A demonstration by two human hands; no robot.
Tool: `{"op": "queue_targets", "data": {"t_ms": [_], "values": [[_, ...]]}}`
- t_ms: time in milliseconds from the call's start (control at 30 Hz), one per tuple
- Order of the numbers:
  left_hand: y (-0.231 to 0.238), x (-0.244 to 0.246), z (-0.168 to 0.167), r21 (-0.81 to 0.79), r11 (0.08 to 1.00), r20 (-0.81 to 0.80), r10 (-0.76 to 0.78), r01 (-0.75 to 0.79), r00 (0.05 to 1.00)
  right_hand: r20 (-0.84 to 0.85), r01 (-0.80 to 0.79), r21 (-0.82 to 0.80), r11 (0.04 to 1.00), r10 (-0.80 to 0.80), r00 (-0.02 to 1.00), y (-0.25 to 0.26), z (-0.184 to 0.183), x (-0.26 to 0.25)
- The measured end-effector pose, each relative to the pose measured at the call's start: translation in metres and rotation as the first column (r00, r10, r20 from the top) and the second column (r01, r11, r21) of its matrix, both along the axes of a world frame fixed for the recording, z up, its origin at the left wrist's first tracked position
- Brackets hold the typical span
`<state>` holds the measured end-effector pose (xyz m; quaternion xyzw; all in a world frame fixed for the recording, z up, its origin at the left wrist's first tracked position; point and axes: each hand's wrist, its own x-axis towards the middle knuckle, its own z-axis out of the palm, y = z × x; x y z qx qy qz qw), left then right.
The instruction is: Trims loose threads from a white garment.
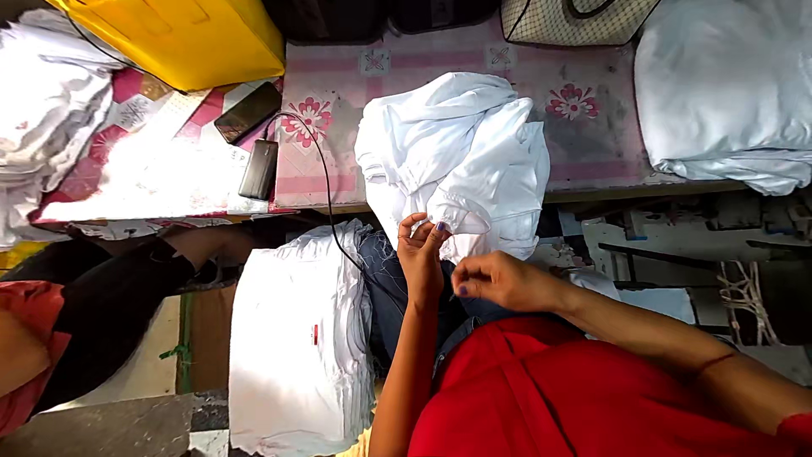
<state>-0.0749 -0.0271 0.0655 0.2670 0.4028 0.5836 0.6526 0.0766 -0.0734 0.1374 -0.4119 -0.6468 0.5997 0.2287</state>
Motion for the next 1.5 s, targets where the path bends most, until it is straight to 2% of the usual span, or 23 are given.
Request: {"op": "queue_targets", "data": {"t_ms": [67,133,200,267,333,400,467,500,533,567,600,633,667,700,733,800,867,933,1033,1133,1300,1367,1500], "values": [[-0.001,0.001,-0.001,-0.011,1.000,0.008,0.001,-0.001,1.000,0.037,-0.096,0.130,0.987,0.092,0.995,-0.002,0.001,0.001],[-0.001,-0.001,0.000,-0.035,0.999,0.014,0.002,-0.001,1.000,0.137,0.089,0.271,0.959,-0.130,0.982,0.006,0.005,0.008],[-0.002,-0.001,0.002,-0.031,1.000,0.011,-0.001,0.001,1.000,0.180,0.333,0.422,0.844,-0.437,0.881,0.027,-0.003,0.017],[-0.002,0.001,0.002,0.016,1.000,-0.038,-0.009,0.009,0.999,0.226,0.375,0.560,0.739,-0.572,0.788,0.049,-0.015,0.022],[-0.004,0.003,-0.001,0.145,0.989,-0.214,0.008,0.024,0.977,0.279,0.331,0.611,0.719,-0.587,0.760,0.061,-0.022,0.019],[-0.006,0.001,-0.007,0.340,0.938,-0.489,0.121,0.061,0.864,0.241,0.309,0.713,0.629,-0.635,0.734,0.062,-0.032,0.016],[-0.005,-0.005,-0.013,0.502,0.858,-0.702,0.331,0.109,0.630,0.122,0.295,0.834,0.466,-0.678,0.725,0.058,-0.038,0.026],[-0.006,-0.009,-0.016,0.544,0.828,-0.742,0.397,0.139,0.541,0.074,0.277,0.879,0.388,-0.685,0.725,0.053,-0.042,0.035],[-0.008,-0.013,-0.020,0.567,0.806,-0.756,0.429,0.169,0.494,0.061,0.247,0.909,0.336,-0.694,0.717,0.046,-0.049,0.045],[-0.010,-0.015,-0.026,0.571,0.796,-0.769,0.432,0.200,0.472,0.114,0.205,0.916,0.346,-0.711,0.693,0.038,-0.060,0.055],[-0.013,-0.016,-0.032,0.545,0.804,-0.792,0.403,0.236,0.458,0.233,0.167,0.884,0.437,-0.720,0.654,0.028,-0.070,0.064],[-0.016,-0.017,-0.038,0.486,0.828,-0.831,0.339,0.279,0.441,0.379,0.180,0.778,0.602,-0.679,0.629,0.018,-0.076,0.072],[-0.019,-0.019,-0.042,0.403,0.859,-0.874,0.258,0.317,0.412,0.465,0.262,0.625,0.735,-0.620,0.632,0.011,-0.074,0.078],[-0.022,-0.021,-0.043,0.323,0.883,-0.904,0.182,0.340,0.386,0.475,0.354,0.496,0.793,-0.589,0.654,0.006,-0.066,0.081],[-0.024,-0.022,-0.042,0.274,0.900,-0.919,0.142,0.339,0.367,0.433,0.437,0.390,0.811,-0.580,0.690,0.002,-0.054,0.081],[-0.030,-0.020,-0.035,0.301,0.905,-0.922,0.195,0.302,0.335,0.293,0.549,0.120,0.827,-0.558,0.777,-0.002,-0.027,0.072],[-0.029,-0.013,-0.030,0.415,0.858,-0.894,0.323,0.303,0.310,0.130,0.524,-0.193,0.830,-0.508,0.852,0.002,-0.010,0.058],[-0.023,-0.007,-0.034,0.497,0.795,-0.864,0.417,0.348,0.281,0.016,0.431,-0.397,0.811,-0.463,0.886,0.010,-0.012,0.047],[-0.012,-0.004,-0.049,0.571,0.734,-0.821,0.507,0.369,0.263,-0.014,0.367,-0.487,0.793,-0.427,0.904,0.019,-0.021,0.038],[-0.011,-0.004,-0.052,0.577,0.724,-0.816,0.499,0.377,0.291,0.006,0.371,-0.518,0.770,-0.431,0.902,0.020,-0.025,0.034],[-0.019,0.000,-0.039,0.494,0.818,-0.827,0.337,0.294,0.450,0.057,0.339,-0.612,0.714,-0.388,0.920,0.022,-0.031,0.031],[-0.021,0.002,-0.036,0.492,0.827,-0.804,0.312,0.272,0.506,0.026,0.314,-0.632,0.708,-0.386,0.922,0.023,-0.031,0.029],[-0.022,0.005,-0.036,0.507,0.820,-0.777,0.302,0.266,0.552,0.014,0.339,-0.608,0.719,-0.416,0.909,0.027,-0.034,0.027]]}}
